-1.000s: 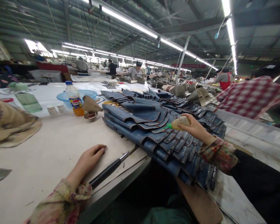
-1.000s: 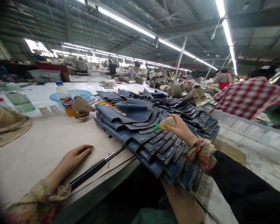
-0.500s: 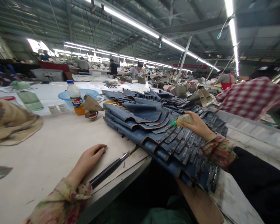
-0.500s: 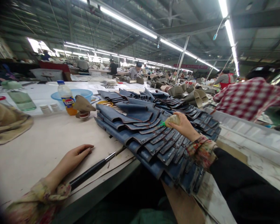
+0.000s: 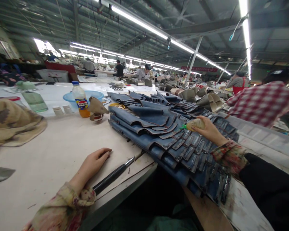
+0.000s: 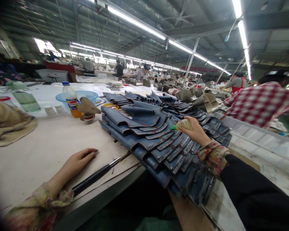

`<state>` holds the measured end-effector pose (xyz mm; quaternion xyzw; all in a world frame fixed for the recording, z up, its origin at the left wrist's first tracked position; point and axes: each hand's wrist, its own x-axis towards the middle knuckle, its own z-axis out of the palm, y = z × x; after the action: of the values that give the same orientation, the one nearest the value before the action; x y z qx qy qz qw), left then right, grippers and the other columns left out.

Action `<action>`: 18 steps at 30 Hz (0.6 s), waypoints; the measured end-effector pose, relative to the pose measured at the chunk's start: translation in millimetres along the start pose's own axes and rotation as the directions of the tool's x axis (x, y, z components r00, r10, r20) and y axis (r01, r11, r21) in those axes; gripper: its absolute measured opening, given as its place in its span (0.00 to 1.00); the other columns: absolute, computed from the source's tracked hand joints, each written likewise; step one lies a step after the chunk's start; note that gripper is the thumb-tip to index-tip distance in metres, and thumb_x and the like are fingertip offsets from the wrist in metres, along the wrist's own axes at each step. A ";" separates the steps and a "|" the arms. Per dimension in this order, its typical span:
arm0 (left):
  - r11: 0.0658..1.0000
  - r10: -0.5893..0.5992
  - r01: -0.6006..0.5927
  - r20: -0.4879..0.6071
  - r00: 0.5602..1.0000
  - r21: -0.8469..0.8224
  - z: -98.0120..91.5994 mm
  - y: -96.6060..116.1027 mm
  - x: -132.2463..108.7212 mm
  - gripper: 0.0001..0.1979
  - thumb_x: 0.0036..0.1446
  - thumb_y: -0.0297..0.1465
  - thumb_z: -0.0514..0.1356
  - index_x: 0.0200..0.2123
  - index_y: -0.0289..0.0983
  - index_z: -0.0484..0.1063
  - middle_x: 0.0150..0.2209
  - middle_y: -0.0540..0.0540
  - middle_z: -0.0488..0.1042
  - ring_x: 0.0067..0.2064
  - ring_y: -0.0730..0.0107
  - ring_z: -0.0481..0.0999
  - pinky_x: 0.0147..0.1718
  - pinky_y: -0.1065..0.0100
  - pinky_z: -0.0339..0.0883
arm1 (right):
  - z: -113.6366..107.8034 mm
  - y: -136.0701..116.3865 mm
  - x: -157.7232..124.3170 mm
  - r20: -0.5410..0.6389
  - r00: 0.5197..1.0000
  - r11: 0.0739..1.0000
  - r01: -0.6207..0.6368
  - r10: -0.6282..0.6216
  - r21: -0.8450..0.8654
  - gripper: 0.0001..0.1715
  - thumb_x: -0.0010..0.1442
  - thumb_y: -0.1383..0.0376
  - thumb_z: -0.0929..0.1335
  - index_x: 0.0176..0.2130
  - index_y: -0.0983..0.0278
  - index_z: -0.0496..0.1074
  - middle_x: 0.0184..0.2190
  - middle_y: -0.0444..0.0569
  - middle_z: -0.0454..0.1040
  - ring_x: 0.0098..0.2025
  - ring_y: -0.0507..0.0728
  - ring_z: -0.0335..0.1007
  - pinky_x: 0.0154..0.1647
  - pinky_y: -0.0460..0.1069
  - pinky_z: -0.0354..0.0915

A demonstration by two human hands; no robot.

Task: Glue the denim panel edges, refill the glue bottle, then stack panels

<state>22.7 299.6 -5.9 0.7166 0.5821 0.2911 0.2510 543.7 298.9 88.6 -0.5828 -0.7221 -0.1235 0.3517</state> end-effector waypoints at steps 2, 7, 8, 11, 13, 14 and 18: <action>1.000 -0.003 0.003 -0.002 1.000 -0.010 -0.4 1.4 0.1 0.23 0.48 0.46 0.50 0.40 0.38 0.73 0.42 0.46 0.76 0.45 0.59 0.73 0.49 0.63 0.63 | -1.6 5.8 3.0 -0.002 0.999 0.998 0.040 -0.040 -0.037 0.34 0.51 0.46 0.66 0.51 0.62 0.60 0.46 0.57 0.64 0.49 0.67 0.61 0.52 0.63 0.58; 1.000 -0.007 0.006 -0.013 1.000 -0.022 0.3 0.5 0.5 0.23 0.48 0.46 0.50 0.39 0.38 0.73 0.42 0.46 0.76 0.44 0.59 0.73 0.49 0.63 0.63 | -4.4 14.8 10.4 -0.043 0.996 0.992 0.068 -0.073 -0.109 0.35 0.52 0.45 0.65 0.52 0.62 0.59 0.46 0.56 0.63 0.50 0.67 0.60 0.53 0.62 0.57; 1.000 -0.007 0.007 -0.010 1.000 -0.024 0.5 -0.3 0.6 0.24 0.48 0.46 0.50 0.40 0.38 0.73 0.42 0.46 0.76 0.45 0.59 0.73 0.49 0.63 0.63 | -4.5 17.2 12.0 -0.060 0.995 0.991 0.068 -0.076 -0.116 0.35 0.52 0.45 0.65 0.52 0.62 0.60 0.46 0.57 0.63 0.50 0.67 0.60 0.53 0.62 0.57; 1.000 -0.012 0.012 0.007 1.000 -0.025 0.9 -2.5 0.7 0.24 0.49 0.46 0.50 0.41 0.38 0.73 0.42 0.45 0.76 0.45 0.59 0.73 0.49 0.63 0.63 | -4.4 24.1 16.2 -0.099 0.993 0.991 0.055 -0.068 -0.120 0.35 0.52 0.45 0.65 0.52 0.63 0.60 0.46 0.57 0.63 0.49 0.67 0.60 0.53 0.63 0.57; 1.000 -0.013 0.013 0.009 1.000 -0.024 0.8 -3.4 0.7 0.24 0.49 0.46 0.50 0.41 0.38 0.73 0.43 0.45 0.76 0.45 0.59 0.73 0.49 0.62 0.62 | -3.9 26.4 16.8 -0.105 0.993 0.993 0.036 -0.048 -0.108 0.35 0.51 0.45 0.65 0.52 0.62 0.60 0.46 0.57 0.64 0.49 0.67 0.60 0.53 0.64 0.57; 1.000 -0.011 0.011 0.007 1.000 -0.022 0.8 -3.5 0.7 0.23 0.49 0.46 0.50 0.41 0.38 0.73 0.43 0.45 0.76 0.45 0.59 0.73 0.49 0.62 0.62 | -3.4 26.7 16.0 -0.102 0.994 0.995 0.028 -0.038 -0.098 0.35 0.51 0.45 0.65 0.51 0.62 0.60 0.46 0.56 0.64 0.49 0.67 0.60 0.53 0.64 0.57; 1.000 0.006 -0.006 -0.002 1.000 -0.015 0.7 -2.6 0.3 0.23 0.50 0.46 0.50 0.40 0.39 0.73 0.43 0.46 0.75 0.46 0.59 0.72 0.50 0.63 0.62 | 0.0 26.5 7.3 -0.045 0.997 0.998 -0.065 0.065 -0.008 0.38 0.48 0.44 0.67 0.51 0.64 0.61 0.46 0.57 0.65 0.48 0.68 0.62 0.51 0.64 0.59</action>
<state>21.5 300.4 -8.1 0.7161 0.5781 0.2968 0.2548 567.8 312.1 87.2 -0.6048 -0.6940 -0.1282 0.3689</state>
